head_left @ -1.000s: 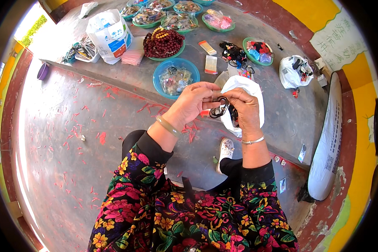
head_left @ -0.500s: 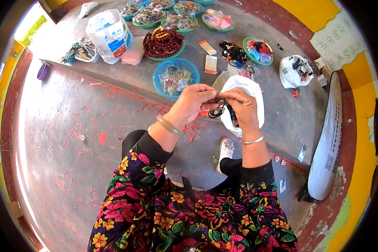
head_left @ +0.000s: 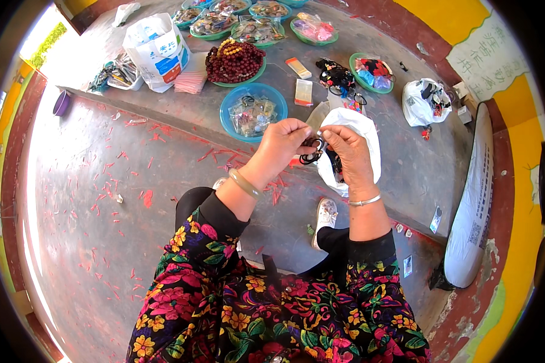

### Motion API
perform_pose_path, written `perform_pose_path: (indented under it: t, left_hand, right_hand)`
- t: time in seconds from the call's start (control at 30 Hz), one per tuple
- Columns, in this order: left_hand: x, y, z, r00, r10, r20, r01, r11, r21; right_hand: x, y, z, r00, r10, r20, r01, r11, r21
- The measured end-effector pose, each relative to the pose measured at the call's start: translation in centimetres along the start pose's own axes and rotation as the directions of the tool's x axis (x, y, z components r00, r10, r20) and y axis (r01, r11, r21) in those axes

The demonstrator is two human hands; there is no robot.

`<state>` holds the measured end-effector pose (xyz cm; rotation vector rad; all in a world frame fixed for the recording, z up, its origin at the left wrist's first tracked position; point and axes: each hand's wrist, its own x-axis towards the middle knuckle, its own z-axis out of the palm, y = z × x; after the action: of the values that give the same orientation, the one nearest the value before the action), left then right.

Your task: The person sits on the floor and repeatedly picks up small hair accessories from a white bag. They place each item into a small plastic bag and seal it before setting it aside.

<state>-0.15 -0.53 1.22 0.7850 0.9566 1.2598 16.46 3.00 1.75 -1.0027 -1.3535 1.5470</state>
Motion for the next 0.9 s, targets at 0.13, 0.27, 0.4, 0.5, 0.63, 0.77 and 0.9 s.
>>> perform_pose_path:
  t: [0.13,0.27,0.4,0.5,0.63,0.77,0.9]
  left_hand:
    - [0.09,-0.37,-0.09,1.0,0.004,0.03,-0.005,1.0,0.003]
    - [0.08,-0.34,-0.19,0.998,-0.005,0.059,0.007,1.0,-0.028]
    - [-0.34,0.12,0.12,0.997,0.03,0.068,-0.026,0.998,-0.054]
    - [0.03,-0.17,-0.17,0.995,-0.021,0.098,0.015,0.998,0.064]
    - [-0.04,0.06,-0.07,0.997,-0.035,0.075,0.027,0.994,0.11]
    - [-0.1,0.4,-0.23,0.997,-0.04,0.065,0.033,0.994,0.104]
    - [0.15,0.04,-0.36,0.998,-0.033,0.051,0.03,0.998,0.052]
  right_hand:
    - [-0.04,0.12,-0.19,1.0,0.01,-0.01,-0.01,0.998,-0.058]
    - [-0.08,0.12,-0.24,1.0,0.005,-0.021,-0.006,0.999,-0.053]
    - [-0.1,0.12,-0.22,1.0,-0.013,-0.016,0.012,0.998,-0.058]
    - [-0.18,0.06,-0.06,0.997,-0.075,0.009,0.076,0.992,-0.105]
    - [-0.22,0.05,0.07,0.982,-0.188,0.026,0.189,0.963,-0.192]
    - [-0.3,-0.21,0.11,0.98,-0.198,0.022,0.198,0.95,-0.244]
    - [-0.33,-0.06,0.04,0.99,-0.143,-0.015,0.138,0.975,-0.174]
